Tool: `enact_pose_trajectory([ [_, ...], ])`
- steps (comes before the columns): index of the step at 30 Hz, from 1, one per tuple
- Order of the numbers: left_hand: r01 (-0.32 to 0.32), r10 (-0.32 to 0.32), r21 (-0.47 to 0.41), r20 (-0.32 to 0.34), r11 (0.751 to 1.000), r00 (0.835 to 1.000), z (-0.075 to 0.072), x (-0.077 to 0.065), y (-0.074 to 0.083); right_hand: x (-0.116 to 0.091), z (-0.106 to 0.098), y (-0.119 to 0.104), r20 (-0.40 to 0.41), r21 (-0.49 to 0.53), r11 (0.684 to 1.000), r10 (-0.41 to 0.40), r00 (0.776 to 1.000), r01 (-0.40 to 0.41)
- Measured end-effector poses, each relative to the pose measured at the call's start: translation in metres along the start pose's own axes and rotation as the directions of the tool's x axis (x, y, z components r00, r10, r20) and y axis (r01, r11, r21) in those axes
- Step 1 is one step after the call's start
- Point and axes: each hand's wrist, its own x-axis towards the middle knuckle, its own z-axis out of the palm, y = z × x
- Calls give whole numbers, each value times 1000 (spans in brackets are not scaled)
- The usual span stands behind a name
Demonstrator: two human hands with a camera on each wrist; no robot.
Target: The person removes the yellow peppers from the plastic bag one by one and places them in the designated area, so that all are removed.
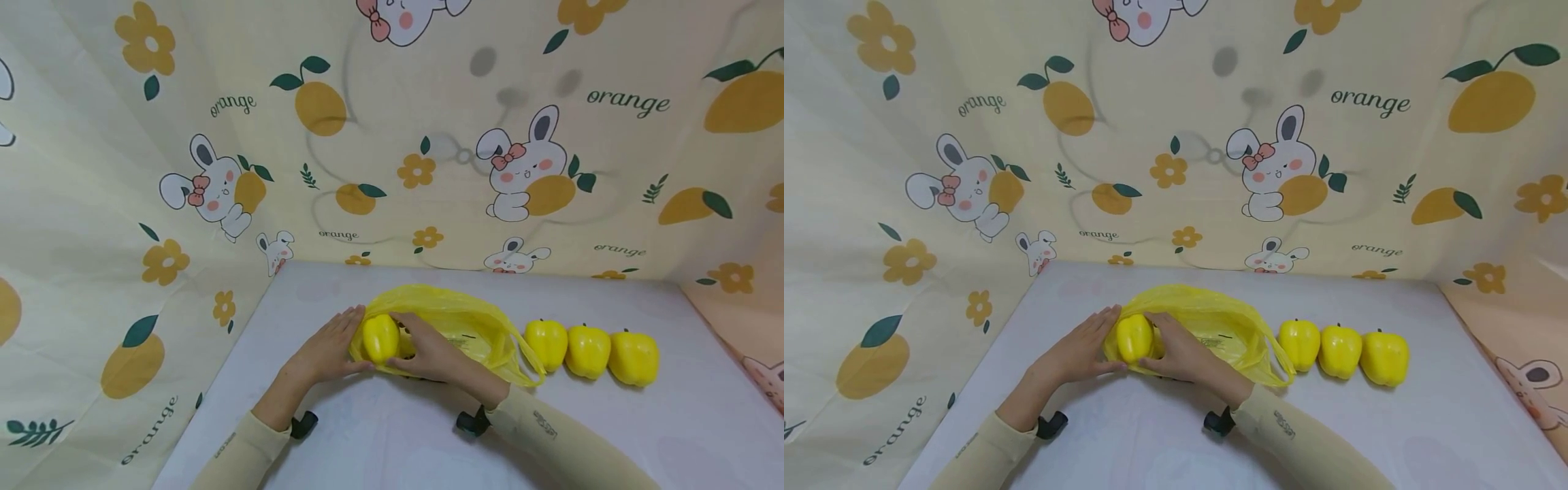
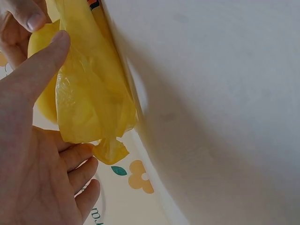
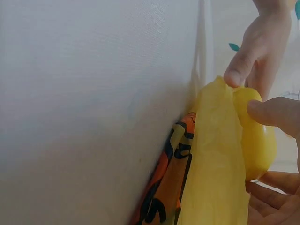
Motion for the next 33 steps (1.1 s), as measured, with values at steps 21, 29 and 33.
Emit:
enact_pose_trajectory([
  [21, -8, 8, -7, 5, 1000, 1000, -3, -1, 3, -25, -26, 4, -60, 13, 1000, -6, 998, 6],
  [29, -1, 1, -7, 9, 1000, 1000, -3, -1, 4, -35, -40, 9, -105, -24, 999, -46, 993, 44],
  [33, -1, 1, -15, 9, 1000, 1000, -4, -1, 5, -43, -46, 11, -117, -24, 998, -52, 992, 50],
])
